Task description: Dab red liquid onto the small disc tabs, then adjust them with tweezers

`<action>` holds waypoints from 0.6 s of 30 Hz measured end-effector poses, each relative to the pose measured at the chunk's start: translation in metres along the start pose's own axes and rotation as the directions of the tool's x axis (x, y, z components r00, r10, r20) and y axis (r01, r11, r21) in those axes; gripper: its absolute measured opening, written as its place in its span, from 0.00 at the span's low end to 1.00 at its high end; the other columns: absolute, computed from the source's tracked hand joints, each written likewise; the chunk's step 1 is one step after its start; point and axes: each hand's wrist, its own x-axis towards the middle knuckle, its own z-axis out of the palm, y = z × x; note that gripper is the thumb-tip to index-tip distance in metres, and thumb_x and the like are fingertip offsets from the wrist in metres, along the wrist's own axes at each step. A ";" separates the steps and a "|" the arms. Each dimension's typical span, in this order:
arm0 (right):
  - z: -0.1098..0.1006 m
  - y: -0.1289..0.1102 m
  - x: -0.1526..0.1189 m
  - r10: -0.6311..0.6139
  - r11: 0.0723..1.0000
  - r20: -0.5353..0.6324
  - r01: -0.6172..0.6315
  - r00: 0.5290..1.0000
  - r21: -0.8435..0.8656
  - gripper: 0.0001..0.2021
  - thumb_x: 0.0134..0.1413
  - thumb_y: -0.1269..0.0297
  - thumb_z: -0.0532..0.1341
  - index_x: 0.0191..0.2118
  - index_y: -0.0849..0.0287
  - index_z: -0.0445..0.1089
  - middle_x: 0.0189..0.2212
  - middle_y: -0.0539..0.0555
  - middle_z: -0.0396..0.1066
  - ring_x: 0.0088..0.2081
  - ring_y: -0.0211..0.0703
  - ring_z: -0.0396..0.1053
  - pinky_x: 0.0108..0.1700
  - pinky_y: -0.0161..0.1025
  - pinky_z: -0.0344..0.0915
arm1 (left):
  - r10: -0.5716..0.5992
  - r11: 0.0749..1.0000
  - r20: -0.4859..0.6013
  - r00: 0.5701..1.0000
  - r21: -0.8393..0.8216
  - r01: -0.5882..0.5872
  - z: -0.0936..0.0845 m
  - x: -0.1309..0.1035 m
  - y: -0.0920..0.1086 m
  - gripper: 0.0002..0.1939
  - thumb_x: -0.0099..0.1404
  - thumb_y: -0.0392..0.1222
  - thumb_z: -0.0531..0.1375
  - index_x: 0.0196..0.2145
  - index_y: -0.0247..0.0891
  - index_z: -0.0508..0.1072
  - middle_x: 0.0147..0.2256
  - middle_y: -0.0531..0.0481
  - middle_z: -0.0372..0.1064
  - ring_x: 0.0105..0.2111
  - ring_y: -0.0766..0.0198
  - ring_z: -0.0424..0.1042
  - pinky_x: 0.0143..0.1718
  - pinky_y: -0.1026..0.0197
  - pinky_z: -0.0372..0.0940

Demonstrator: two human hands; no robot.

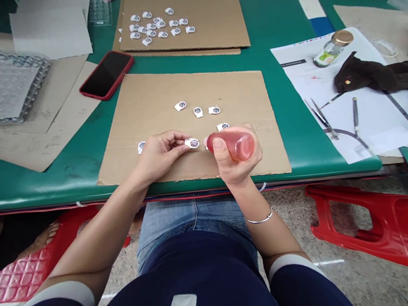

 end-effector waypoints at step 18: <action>0.003 0.003 -0.002 -0.033 0.997 0.002 0.033 0.999 0.071 0.12 0.51 0.54 0.60 0.36 0.56 0.65 0.29 0.49 0.68 0.31 0.37 0.68 0.32 0.40 0.68 | -0.004 1.000 0.006 1.000 -0.004 0.004 -0.001 0.000 0.000 0.11 0.60 0.40 0.61 0.40 0.34 0.74 0.37 0.45 0.75 0.36 0.63 0.73 0.41 0.60 0.66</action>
